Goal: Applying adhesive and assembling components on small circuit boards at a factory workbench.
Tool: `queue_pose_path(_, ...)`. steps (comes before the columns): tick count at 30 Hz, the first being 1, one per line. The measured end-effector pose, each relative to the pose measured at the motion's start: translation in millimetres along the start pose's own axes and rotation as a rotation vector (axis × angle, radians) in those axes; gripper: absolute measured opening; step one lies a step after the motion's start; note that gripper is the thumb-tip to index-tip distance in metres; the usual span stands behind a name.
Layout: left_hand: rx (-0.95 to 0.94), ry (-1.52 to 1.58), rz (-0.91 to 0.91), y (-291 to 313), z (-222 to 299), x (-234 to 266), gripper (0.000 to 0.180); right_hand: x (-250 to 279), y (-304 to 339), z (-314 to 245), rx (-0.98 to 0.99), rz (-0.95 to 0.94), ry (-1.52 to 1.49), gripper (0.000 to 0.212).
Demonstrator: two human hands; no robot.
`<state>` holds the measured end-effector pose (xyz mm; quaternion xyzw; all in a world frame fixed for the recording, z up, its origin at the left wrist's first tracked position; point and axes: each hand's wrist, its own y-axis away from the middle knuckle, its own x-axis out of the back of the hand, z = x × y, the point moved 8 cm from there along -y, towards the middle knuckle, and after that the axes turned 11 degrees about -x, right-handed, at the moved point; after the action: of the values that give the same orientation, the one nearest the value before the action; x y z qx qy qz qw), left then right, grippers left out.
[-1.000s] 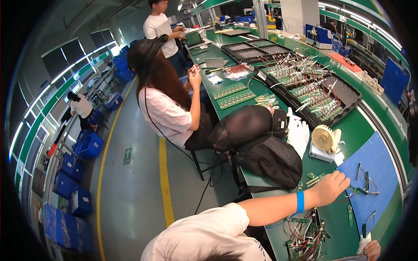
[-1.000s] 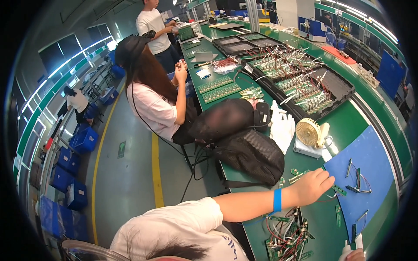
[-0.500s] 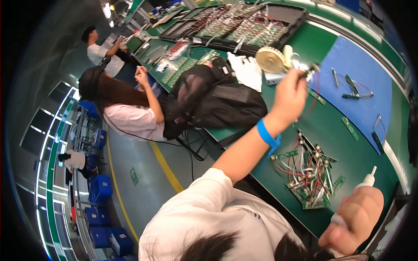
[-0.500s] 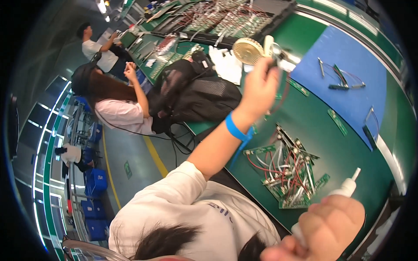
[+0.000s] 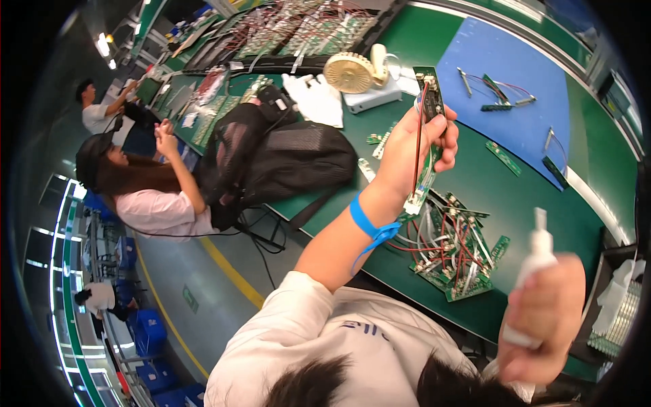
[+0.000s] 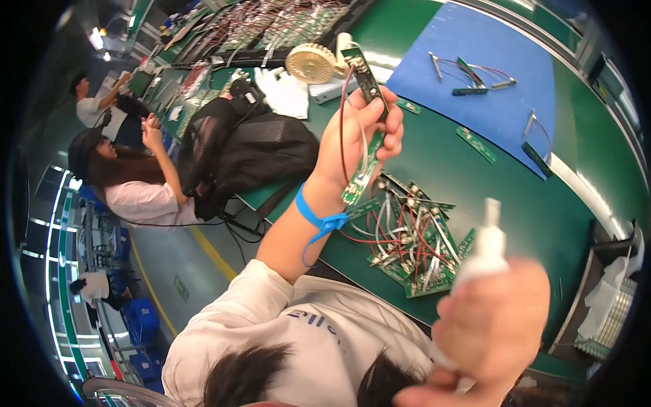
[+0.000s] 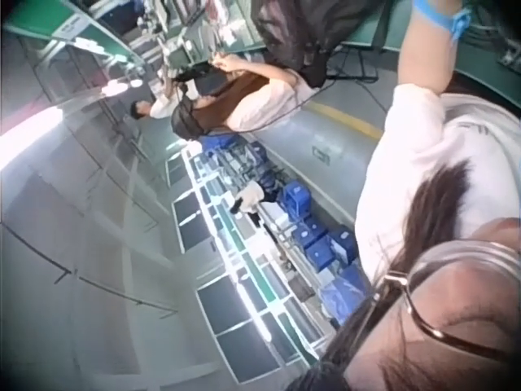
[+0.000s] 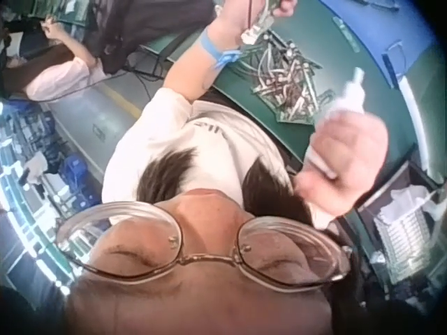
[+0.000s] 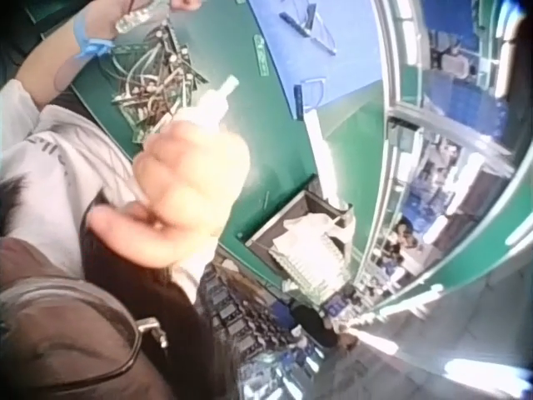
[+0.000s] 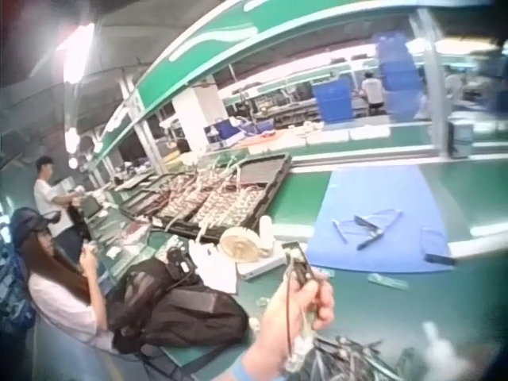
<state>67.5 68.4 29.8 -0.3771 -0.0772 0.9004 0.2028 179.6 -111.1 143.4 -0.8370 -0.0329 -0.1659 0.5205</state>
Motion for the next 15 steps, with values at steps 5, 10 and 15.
queue_pose_path(5,0.097,-0.025,-0.138,12,-15,-27,0.020,-10,-7,64,-0.516,0.213,-0.798,0.027)
queue_pose_path(10,0.133,-0.108,-0.196,18,-23,-35,0.023,-24,-2,74,-0.625,0.169,-0.963,0.030)
queue_pose_path(15,0.160,-0.034,-0.207,21,-37,-41,0.015,-33,-1,78,-0.584,0.066,-0.939,0.026)
